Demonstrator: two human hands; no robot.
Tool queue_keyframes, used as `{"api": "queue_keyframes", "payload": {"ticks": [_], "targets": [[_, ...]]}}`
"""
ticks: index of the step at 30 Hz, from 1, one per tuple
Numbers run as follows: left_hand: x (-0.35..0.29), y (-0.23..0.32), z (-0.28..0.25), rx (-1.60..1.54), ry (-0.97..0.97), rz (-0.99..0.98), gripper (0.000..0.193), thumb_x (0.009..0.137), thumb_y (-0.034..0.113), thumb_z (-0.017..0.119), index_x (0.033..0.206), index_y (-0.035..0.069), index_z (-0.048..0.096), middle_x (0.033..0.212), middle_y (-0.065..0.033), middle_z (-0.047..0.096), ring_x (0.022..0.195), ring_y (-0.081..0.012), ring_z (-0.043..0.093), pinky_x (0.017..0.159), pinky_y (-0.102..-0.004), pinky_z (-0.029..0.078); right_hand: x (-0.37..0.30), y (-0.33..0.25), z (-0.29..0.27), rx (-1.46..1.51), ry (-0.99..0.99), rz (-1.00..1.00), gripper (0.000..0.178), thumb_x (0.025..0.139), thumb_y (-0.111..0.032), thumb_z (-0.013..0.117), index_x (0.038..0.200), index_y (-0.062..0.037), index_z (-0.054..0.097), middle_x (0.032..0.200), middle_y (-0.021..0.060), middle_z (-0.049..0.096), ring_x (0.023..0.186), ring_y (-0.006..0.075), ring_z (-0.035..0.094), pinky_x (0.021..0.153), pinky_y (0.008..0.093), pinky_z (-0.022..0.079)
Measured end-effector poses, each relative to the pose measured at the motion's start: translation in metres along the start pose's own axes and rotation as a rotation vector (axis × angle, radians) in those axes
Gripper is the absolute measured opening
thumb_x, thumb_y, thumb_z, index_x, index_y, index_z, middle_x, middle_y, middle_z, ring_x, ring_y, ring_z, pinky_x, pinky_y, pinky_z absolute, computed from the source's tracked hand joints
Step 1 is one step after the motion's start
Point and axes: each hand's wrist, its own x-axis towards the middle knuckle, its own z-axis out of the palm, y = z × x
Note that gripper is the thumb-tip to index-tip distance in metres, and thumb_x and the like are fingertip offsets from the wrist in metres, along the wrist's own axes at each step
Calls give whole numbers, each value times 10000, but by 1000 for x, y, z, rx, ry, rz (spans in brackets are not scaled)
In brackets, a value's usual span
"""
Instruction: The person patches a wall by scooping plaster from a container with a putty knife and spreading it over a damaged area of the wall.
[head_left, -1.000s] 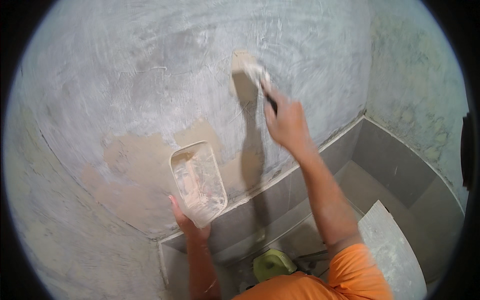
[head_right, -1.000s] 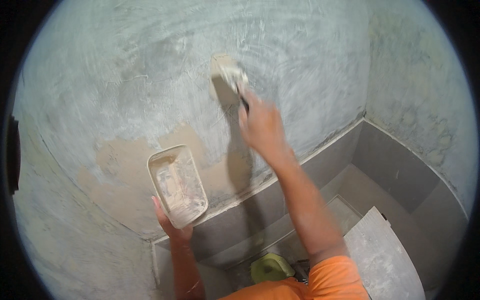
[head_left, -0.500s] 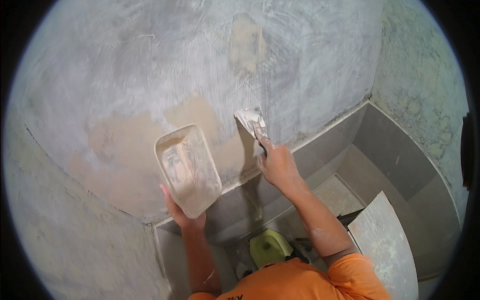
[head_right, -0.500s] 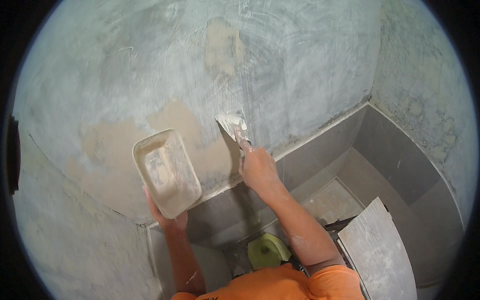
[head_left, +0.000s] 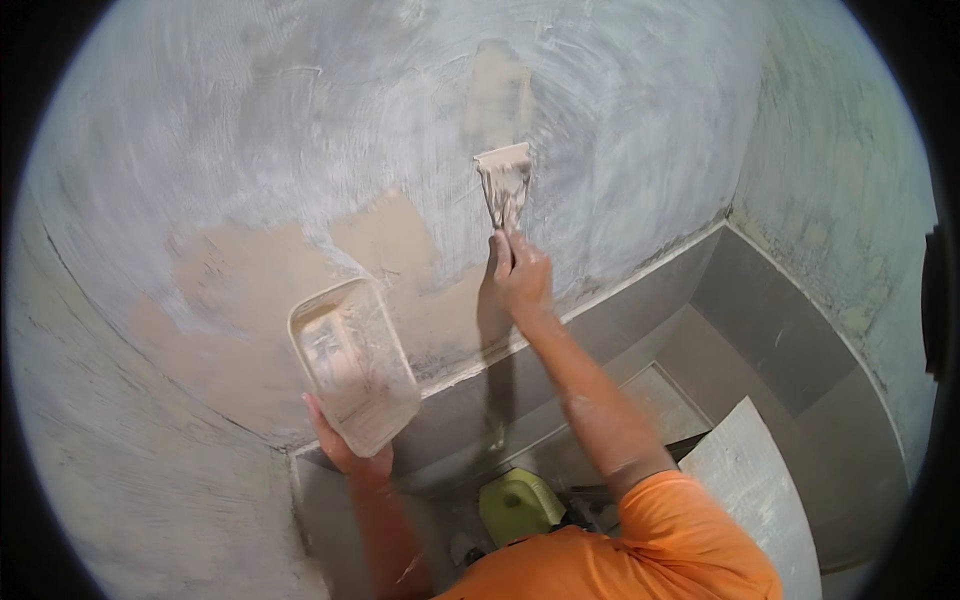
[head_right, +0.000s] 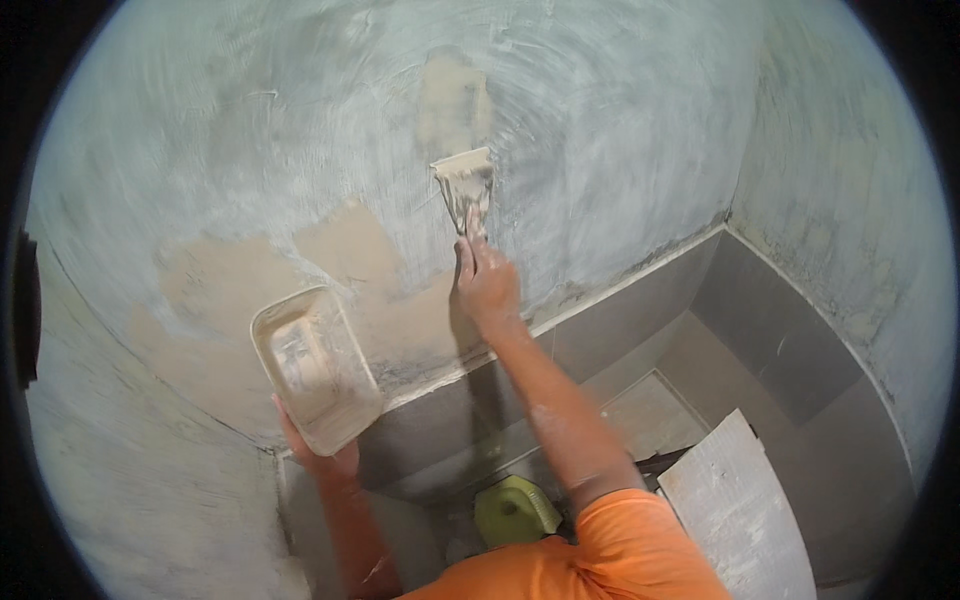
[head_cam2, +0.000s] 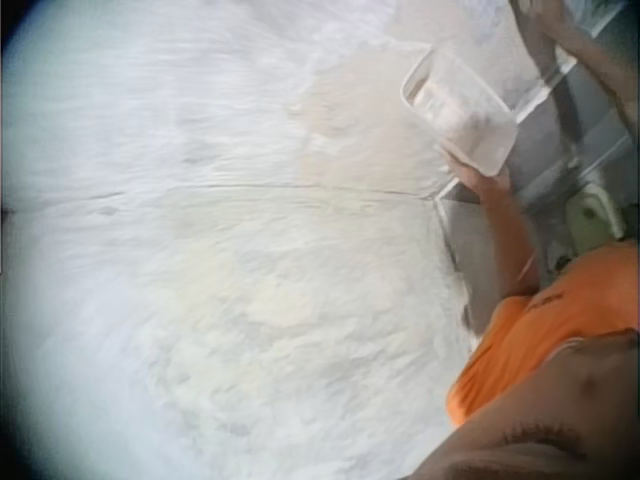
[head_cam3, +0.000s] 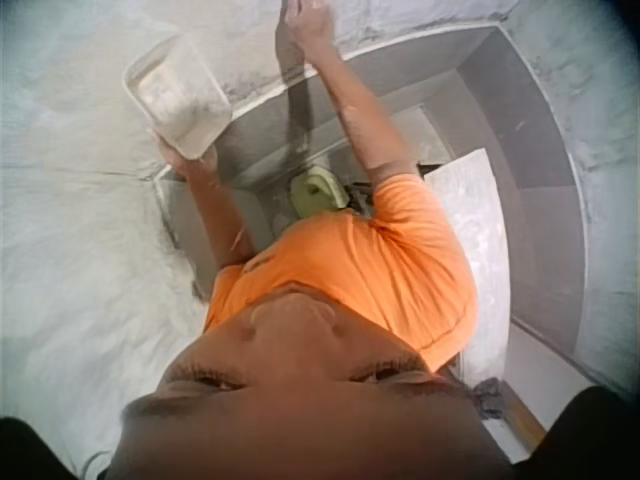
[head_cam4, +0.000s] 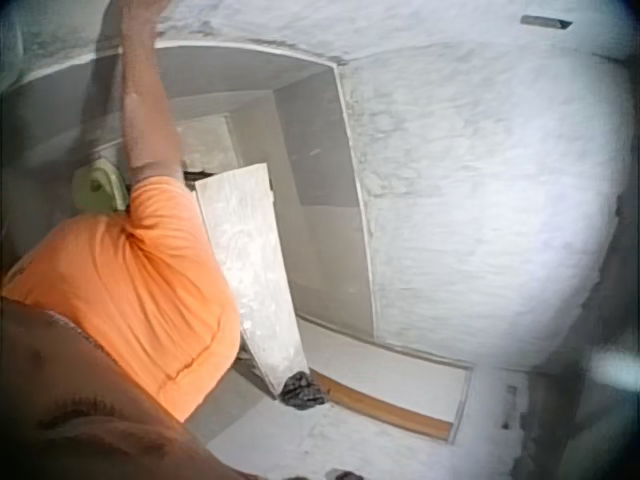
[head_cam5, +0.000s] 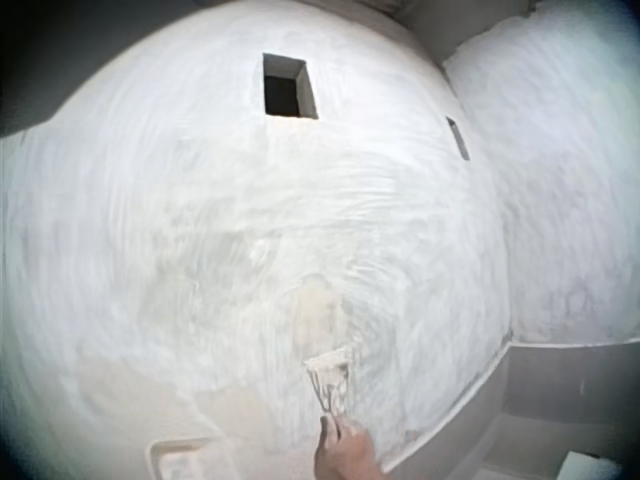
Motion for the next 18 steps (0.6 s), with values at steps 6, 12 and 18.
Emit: {"api": "queue_keyframes", "payload": {"ticks": [6, 12, 18], "targets": [[-1, -3, 1, -23, 182, -65, 649, 1062, 557, 375, 1486, 70, 441, 1398, -98, 559, 1252, -280, 564, 1056, -461, 462, -85, 45, -19, -19, -115, 11, 453, 1021, -238, 589, 1444, -82, 557, 952, 304, 687, 824, 471, 658, 724, 511, 512], [-3, 6, 17, -28, 129, -115, 684, 1043, 595, 399, 1515, 101, 411, 1425, -80, 536, 1267, -267, 553, 1068, -453, 457, -44, 6, -64, 55, -32, -32, 452, 999, -170, 615, 1431, -51, 561, 1004, 297, 686, 914, 465, 670, 775, 444, 534], [-7, 1, 10, 12, 33, -60, 642, 1082, 541, 332, 1513, 70, 407, 1408, -99, 547, 1270, -270, 558, 1079, -455, 455, 44, -58, -84, 90, -52, -67, 405, 979, -118, 613, 1375, -32, 597, 1150, 309, 663, 1093, 452, 639, 859, 420, 549]]}}
